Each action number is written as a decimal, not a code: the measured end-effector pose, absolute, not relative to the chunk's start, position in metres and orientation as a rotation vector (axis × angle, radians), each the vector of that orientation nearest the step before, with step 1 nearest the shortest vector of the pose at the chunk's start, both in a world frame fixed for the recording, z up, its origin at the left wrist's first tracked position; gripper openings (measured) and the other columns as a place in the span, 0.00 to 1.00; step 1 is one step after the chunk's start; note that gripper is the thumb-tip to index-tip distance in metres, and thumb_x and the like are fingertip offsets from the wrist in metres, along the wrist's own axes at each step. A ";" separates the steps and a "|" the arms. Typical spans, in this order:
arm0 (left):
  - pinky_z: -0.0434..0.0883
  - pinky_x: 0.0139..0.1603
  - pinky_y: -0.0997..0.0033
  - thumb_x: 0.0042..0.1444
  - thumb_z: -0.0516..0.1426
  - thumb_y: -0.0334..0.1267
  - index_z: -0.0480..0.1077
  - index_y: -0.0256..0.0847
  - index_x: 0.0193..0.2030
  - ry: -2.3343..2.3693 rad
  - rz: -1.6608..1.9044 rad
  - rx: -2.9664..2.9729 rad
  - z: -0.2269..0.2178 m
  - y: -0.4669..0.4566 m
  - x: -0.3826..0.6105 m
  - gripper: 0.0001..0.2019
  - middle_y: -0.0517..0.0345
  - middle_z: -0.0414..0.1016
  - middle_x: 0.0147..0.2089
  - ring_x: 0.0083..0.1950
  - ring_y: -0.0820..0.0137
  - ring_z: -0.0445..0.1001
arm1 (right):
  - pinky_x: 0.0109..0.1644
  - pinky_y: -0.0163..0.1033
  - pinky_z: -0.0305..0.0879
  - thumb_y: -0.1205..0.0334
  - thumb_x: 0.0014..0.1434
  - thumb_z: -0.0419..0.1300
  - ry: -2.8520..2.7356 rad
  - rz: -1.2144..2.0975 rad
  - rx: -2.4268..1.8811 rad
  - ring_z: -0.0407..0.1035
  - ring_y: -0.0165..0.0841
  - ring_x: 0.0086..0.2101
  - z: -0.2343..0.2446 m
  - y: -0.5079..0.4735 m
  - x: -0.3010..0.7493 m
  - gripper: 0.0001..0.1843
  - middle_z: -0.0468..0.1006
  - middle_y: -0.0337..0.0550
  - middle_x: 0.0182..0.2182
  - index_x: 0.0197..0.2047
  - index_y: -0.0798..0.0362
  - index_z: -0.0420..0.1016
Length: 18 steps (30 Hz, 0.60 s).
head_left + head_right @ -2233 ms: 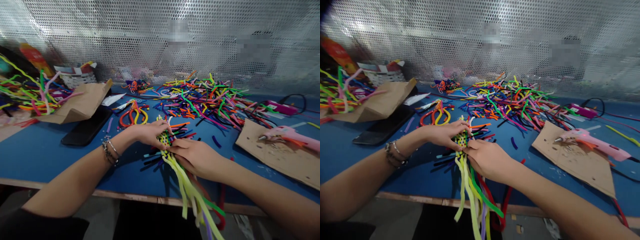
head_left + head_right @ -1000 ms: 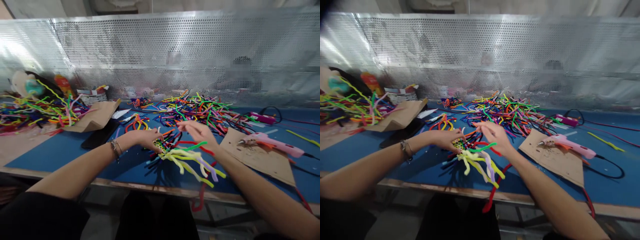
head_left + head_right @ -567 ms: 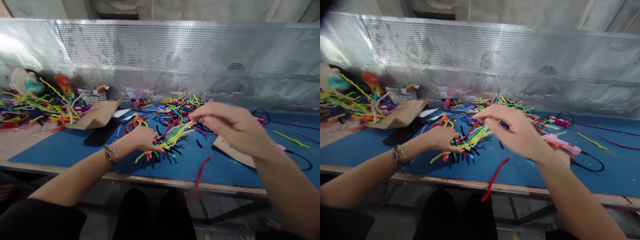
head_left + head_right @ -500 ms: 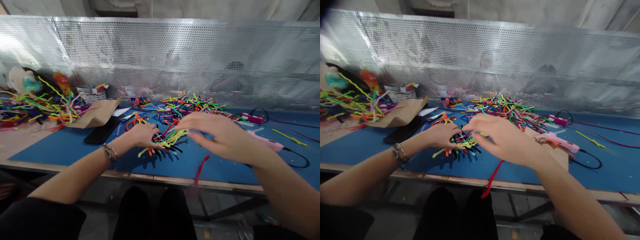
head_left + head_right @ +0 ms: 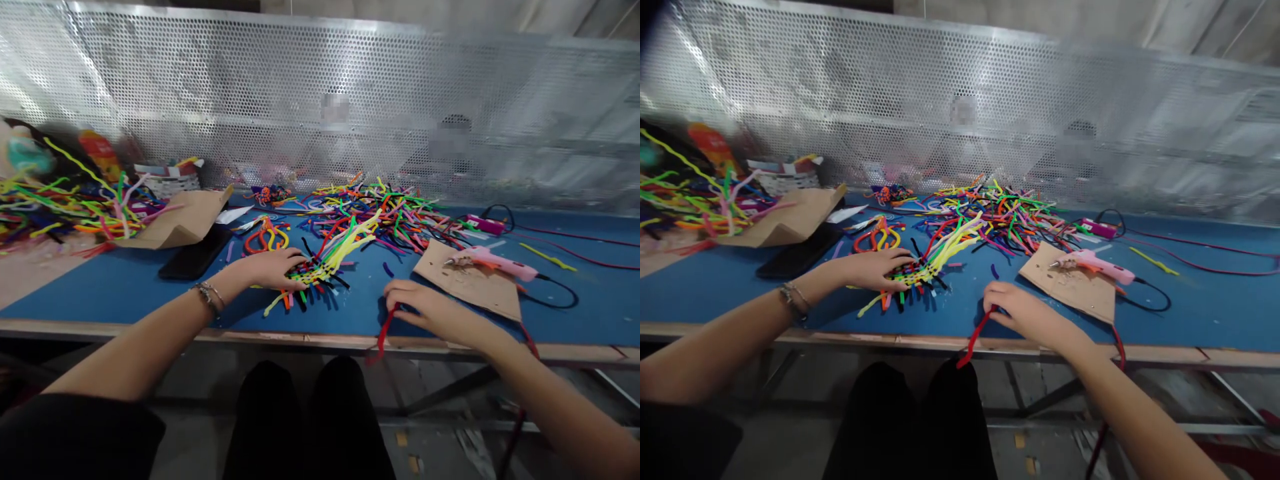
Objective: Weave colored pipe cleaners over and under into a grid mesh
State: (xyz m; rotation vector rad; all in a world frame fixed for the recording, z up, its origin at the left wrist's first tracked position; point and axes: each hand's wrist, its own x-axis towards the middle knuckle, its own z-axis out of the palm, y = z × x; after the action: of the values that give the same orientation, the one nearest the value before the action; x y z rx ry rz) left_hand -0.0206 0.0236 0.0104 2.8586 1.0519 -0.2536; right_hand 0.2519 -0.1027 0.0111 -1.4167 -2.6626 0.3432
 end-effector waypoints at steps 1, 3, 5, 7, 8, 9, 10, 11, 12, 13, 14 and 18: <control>0.51 0.60 0.66 0.52 0.47 0.56 0.51 0.36 0.62 1.061 -0.255 2.862 0.010 0.023 -0.020 0.35 0.46 0.48 0.65 0.63 0.59 0.51 | 0.43 0.39 0.61 0.63 0.61 0.45 -2.653 0.323 -1.413 0.65 0.33 0.37 0.009 -0.103 0.252 0.11 0.69 0.47 0.36 0.31 0.55 0.66; 0.49 0.61 0.61 0.53 0.46 0.57 0.52 0.38 0.62 1.101 -0.264 2.872 0.008 0.021 -0.018 0.34 0.46 0.50 0.64 0.63 0.59 0.52 | 0.40 0.38 0.62 0.63 0.61 0.45 -2.664 0.281 -1.426 0.66 0.33 0.34 0.012 -0.103 0.251 0.12 0.70 0.46 0.33 0.30 0.55 0.66; 0.42 0.61 0.53 0.55 0.44 0.57 0.53 0.40 0.61 1.165 -0.255 2.886 0.008 0.018 -0.018 0.31 0.46 0.51 0.63 0.63 0.58 0.52 | 0.38 0.38 0.62 0.63 0.60 0.45 -2.669 0.201 -1.448 0.66 0.33 0.33 0.022 -0.102 0.247 0.12 0.71 0.45 0.31 0.30 0.55 0.67; 0.37 0.61 0.49 0.57 0.41 0.55 0.56 0.41 0.59 1.199 -0.182 2.889 0.013 0.016 -0.020 0.28 0.46 0.53 0.63 0.63 0.58 0.51 | 0.38 0.37 0.62 0.64 0.59 0.46 -2.641 0.082 -1.448 0.67 0.33 0.32 0.036 -0.100 0.244 0.12 0.73 0.44 0.32 0.32 0.54 0.69; 0.36 0.61 0.50 0.59 0.40 0.52 0.58 0.40 0.58 1.199 -0.130 2.886 0.018 0.015 -0.023 0.26 0.47 0.55 0.62 0.63 0.60 0.51 | 0.38 0.36 0.62 0.65 0.59 0.46 -2.628 0.020 -1.440 0.68 0.32 0.32 0.043 -0.098 0.244 0.11 0.73 0.43 0.32 0.32 0.53 0.69; 0.37 0.61 0.52 0.60 0.39 0.50 0.59 0.40 0.57 1.195 -0.072 2.881 0.025 0.014 -0.028 0.25 0.48 0.56 0.61 0.63 0.62 0.50 | 0.38 0.36 0.62 0.64 0.58 0.47 -2.616 -0.035 -1.440 0.68 0.32 0.32 0.049 -0.096 0.244 0.11 0.74 0.42 0.31 0.32 0.52 0.70; 0.38 0.62 0.56 0.60 0.38 0.48 0.59 0.39 0.57 1.185 -0.020 2.877 0.033 0.014 -0.034 0.24 0.50 0.58 0.60 0.63 0.64 0.50 | 0.38 0.36 0.62 0.63 0.58 0.47 -2.613 -0.084 -1.435 0.68 0.32 0.32 0.054 -0.094 0.246 0.11 0.74 0.41 0.31 0.32 0.50 0.71; 0.41 0.62 0.60 0.60 0.37 0.46 0.59 0.39 0.57 1.185 0.018 2.877 0.042 0.014 -0.044 0.24 0.52 0.58 0.60 0.63 0.66 0.50 | 0.39 0.36 0.62 0.62 0.58 0.47 -2.610 -0.126 -1.427 0.69 0.33 0.32 0.058 -0.091 0.248 0.12 0.75 0.41 0.31 0.32 0.49 0.71; 0.45 0.61 0.64 0.60 0.37 0.47 0.59 0.39 0.56 1.186 0.067 2.877 0.051 0.014 -0.055 0.24 0.54 0.58 0.60 0.62 0.67 0.51 | 0.38 0.37 0.62 0.61 0.58 0.47 -2.604 -0.157 -1.419 0.69 0.33 0.32 0.061 -0.087 0.251 0.12 0.75 0.41 0.32 0.32 0.49 0.72; 0.50 0.60 0.67 0.58 0.40 0.49 0.61 0.37 0.55 1.163 0.192 2.866 0.058 0.015 -0.069 0.25 0.52 0.60 0.59 0.60 0.67 0.55 | 0.38 0.37 0.62 0.61 0.58 0.46 -2.596 -0.174 -1.409 0.69 0.33 0.32 0.063 -0.084 0.254 0.14 0.76 0.42 0.32 0.34 0.49 0.72; 0.53 0.58 0.68 0.55 0.42 0.52 0.62 0.36 0.53 1.189 0.274 2.833 0.063 0.016 -0.085 0.27 0.52 0.63 0.57 0.58 0.66 0.59 | 0.38 0.38 0.63 0.60 0.58 0.45 -2.583 -0.179 -1.401 0.69 0.34 0.33 0.063 -0.082 0.256 0.15 0.76 0.43 0.33 0.35 0.50 0.72; 0.63 0.49 0.70 0.43 0.47 0.61 0.65 0.33 0.49 1.496 0.272 2.434 0.054 0.027 -0.154 0.35 0.51 0.71 0.48 0.46 0.66 0.69 | 0.37 0.38 0.64 0.59 0.57 0.45 -2.517 -0.094 -1.399 0.70 0.35 0.33 0.055 -0.072 0.262 0.16 0.77 0.44 0.33 0.34 0.52 0.73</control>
State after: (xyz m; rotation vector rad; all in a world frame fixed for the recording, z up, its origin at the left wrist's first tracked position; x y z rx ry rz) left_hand -0.1536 0.0267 0.0539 2.4337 1.4960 0.2717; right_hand 0.2621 -0.0716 0.0551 -1.3992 -2.5165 -0.0940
